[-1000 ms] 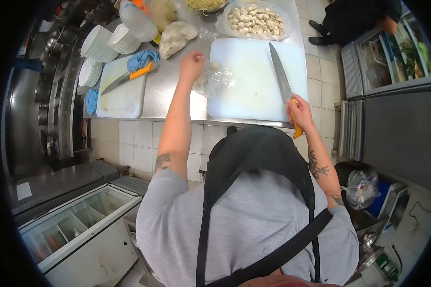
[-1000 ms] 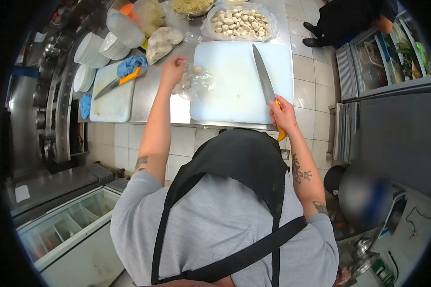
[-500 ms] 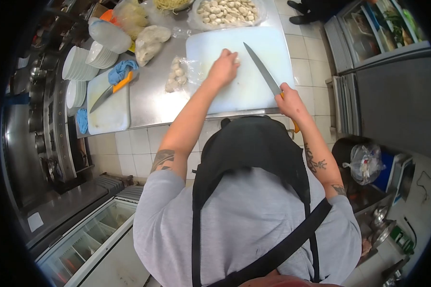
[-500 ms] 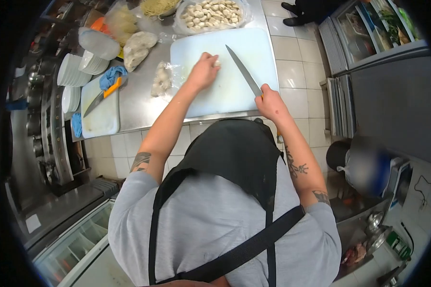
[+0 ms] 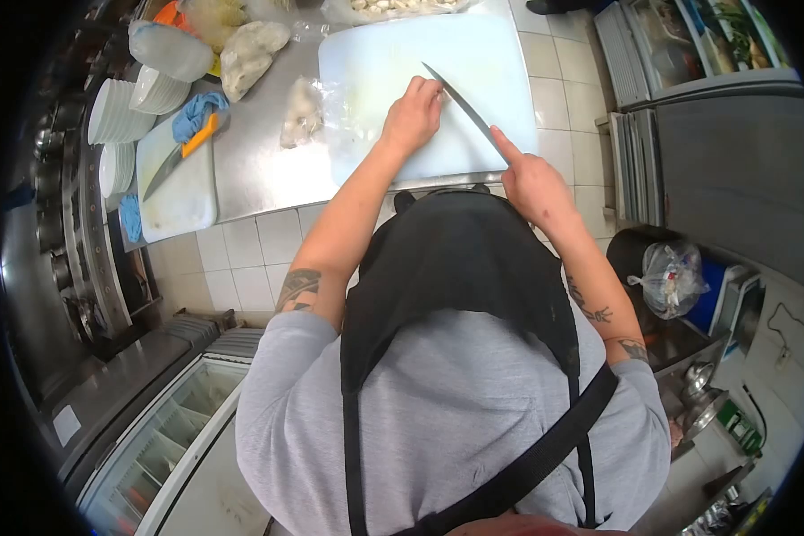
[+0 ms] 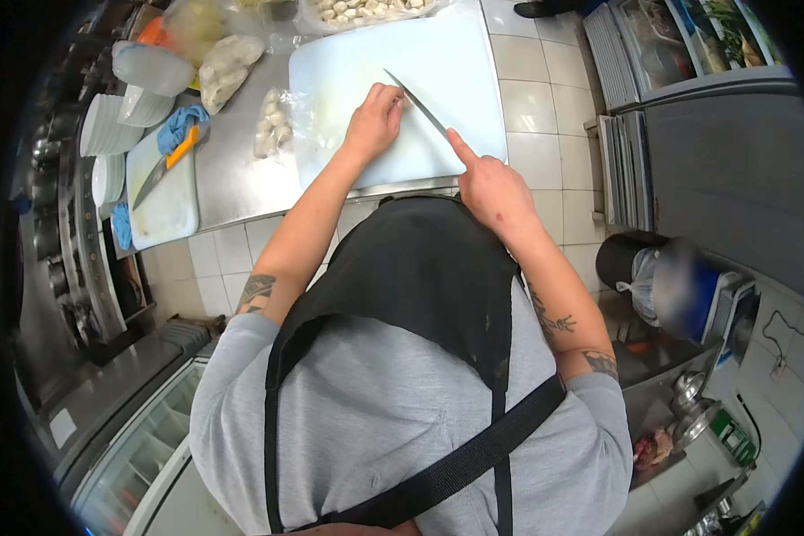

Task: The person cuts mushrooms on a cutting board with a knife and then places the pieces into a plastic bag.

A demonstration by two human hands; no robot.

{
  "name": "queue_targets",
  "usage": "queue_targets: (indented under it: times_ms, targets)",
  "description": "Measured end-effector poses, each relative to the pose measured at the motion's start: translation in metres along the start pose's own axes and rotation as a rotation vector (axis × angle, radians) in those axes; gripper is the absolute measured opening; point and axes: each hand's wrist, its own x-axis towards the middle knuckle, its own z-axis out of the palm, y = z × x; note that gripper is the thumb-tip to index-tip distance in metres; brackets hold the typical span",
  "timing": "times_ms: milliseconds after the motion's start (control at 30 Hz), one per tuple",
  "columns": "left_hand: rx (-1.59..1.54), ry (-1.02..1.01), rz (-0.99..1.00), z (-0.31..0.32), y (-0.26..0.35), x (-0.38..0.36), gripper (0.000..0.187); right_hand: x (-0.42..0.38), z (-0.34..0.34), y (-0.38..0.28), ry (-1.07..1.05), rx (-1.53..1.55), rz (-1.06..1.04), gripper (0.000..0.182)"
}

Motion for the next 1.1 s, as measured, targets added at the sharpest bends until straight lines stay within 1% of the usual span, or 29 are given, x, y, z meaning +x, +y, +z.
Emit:
queue_targets:
  times_ms: [167, 267, 367, 567, 633, 767, 867, 967, 1100]
  targets:
    - [0.031, -0.003, -0.018, 0.000, 0.003, 0.000, 0.014, -0.006, -0.011, -0.006, -0.061, -0.088, 0.015, 0.074]
    - [0.045, -0.004, -0.026, -0.001, 0.004, 0.001, 0.014, -0.007, -0.009, -0.007, -0.020, -0.032, 0.005, 0.074]
    - [0.045, -0.006, -0.025, 0.001, 0.002, 0.001, 0.014, -0.005, -0.001, 0.000, -0.025, 0.011, -0.016, 0.074]
    - [0.054, -0.037, -0.036, 0.001, -0.001, -0.001, 0.014, 0.000, 0.012, 0.009, -0.102, -0.006, 0.021, 0.074]
    - [0.054, -0.024, -0.008, 0.002, -0.002, -0.003, 0.013, 0.001, 0.020, 0.015, -0.113, -0.032, 0.028, 0.076]
    - [0.066, -0.014, -0.007, 0.002, -0.002, -0.002, 0.016, 0.004, 0.015, 0.021, -0.081, -0.016, -0.004, 0.076]
    - [0.105, 0.033, 0.007, 0.001, 0.000, -0.008, 0.021, 0.001, -0.002, 0.012, -0.080, 0.041, 0.045, 0.069]
    - [0.074, 0.111, 0.004, -0.003, 0.007, -0.015, 0.026, -0.004, -0.004, 0.005, -0.079, 0.029, 0.058, 0.070]
    - [0.022, 0.165, -0.013, -0.008, 0.001, -0.026, 0.029, -0.010, -0.004, -0.001, -0.020, 0.023, 0.008, 0.070]
